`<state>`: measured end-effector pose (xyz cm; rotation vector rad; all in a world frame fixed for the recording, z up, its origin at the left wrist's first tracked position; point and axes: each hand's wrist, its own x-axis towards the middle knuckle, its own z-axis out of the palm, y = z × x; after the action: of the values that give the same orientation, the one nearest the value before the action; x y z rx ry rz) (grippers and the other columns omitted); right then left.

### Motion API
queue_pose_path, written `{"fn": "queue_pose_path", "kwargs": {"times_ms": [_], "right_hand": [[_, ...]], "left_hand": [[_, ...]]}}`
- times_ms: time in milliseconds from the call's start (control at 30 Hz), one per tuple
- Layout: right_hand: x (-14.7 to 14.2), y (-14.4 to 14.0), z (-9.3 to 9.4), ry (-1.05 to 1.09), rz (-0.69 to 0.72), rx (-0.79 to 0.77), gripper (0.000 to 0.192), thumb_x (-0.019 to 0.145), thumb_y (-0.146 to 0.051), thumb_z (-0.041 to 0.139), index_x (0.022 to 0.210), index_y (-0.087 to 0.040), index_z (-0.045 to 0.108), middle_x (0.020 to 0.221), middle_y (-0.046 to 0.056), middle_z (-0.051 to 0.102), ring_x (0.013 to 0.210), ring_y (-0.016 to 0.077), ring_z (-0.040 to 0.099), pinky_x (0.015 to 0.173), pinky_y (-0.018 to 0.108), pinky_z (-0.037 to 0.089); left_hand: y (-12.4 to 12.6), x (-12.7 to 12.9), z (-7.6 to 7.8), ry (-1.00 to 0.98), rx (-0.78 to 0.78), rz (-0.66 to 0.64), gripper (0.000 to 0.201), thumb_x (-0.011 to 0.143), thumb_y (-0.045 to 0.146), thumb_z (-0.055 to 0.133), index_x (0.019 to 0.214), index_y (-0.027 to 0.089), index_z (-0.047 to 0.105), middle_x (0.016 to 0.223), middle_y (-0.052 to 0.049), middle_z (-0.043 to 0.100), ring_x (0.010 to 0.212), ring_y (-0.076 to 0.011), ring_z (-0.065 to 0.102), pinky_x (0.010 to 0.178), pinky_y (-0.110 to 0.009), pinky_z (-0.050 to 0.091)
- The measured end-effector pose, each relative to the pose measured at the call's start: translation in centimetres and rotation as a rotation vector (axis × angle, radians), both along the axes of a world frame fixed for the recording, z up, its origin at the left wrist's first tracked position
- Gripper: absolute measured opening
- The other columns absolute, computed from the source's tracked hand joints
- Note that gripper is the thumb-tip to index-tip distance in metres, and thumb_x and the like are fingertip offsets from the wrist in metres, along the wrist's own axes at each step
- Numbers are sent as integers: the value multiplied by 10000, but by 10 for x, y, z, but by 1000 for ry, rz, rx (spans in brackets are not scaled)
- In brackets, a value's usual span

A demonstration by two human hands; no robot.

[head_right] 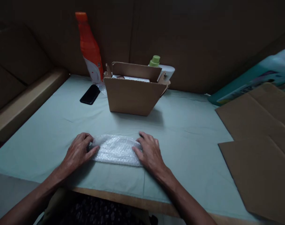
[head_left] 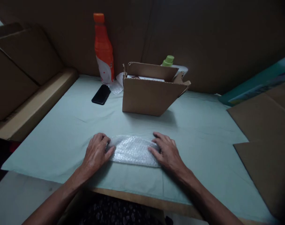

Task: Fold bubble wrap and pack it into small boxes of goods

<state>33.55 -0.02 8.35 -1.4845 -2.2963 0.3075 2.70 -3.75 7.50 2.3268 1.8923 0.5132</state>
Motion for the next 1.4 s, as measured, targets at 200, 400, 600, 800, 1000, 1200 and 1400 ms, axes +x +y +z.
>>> {"fn": "queue_pose_path", "kwargs": {"times_ms": [200,400,600,800,1000,1200,1400], "right_hand": [[-4,-50,19,310,-77,-253,459,924,-315,582,1361,-190,518,861,30,714,700,170,676,665,288,554],[-23,-111,19,395,134,-428,482,932,-276,547,1412,-247,570,1247,109,715,1064,247,710,899,383,583],[-27,-117,19,729,-100,-891,448,900,-450,616,1267,-195,651,875,71,759,695,187,682,636,315,549],[-11,-124,3,1185,-154,-1019,558,851,-555,681,1272,-201,589,768,47,718,591,136,598,622,285,473],[-16,-125,6,1289,-82,-1135,635,818,-541,722,1327,-200,554,913,94,736,689,166,643,728,330,503],[-10,-127,9,1249,-63,-1110,778,783,-572,742,1425,-209,494,1074,131,732,860,213,686,901,410,513],[7,-128,16,965,-80,-831,706,919,-456,636,1523,-237,344,935,75,730,762,193,697,682,335,571]], "left_hand": [[20,7,23,-151,-30,-56,182,842,178,585,1019,215,566,864,-24,653,808,-221,605,775,-368,469],[81,58,45,31,-91,-429,507,804,92,621,1298,172,533,945,-68,700,918,-260,628,866,-398,458],[78,72,37,-16,-3,-422,495,852,134,601,1337,125,504,1230,-162,610,1134,-311,555,973,-485,452],[-39,28,28,-306,48,-593,744,773,118,582,1476,209,357,1496,-167,436,1404,-360,368,1111,-594,382],[-81,55,0,-217,134,-647,559,916,214,597,1438,170,401,1388,-175,589,1390,-323,437,1143,-577,370],[-69,65,3,-263,204,-604,466,883,85,540,1346,117,505,1304,-193,631,1279,-328,530,1063,-568,443],[-70,68,1,-601,45,-408,307,919,104,530,1204,189,605,927,-77,722,856,-214,653,765,-394,555]]}}
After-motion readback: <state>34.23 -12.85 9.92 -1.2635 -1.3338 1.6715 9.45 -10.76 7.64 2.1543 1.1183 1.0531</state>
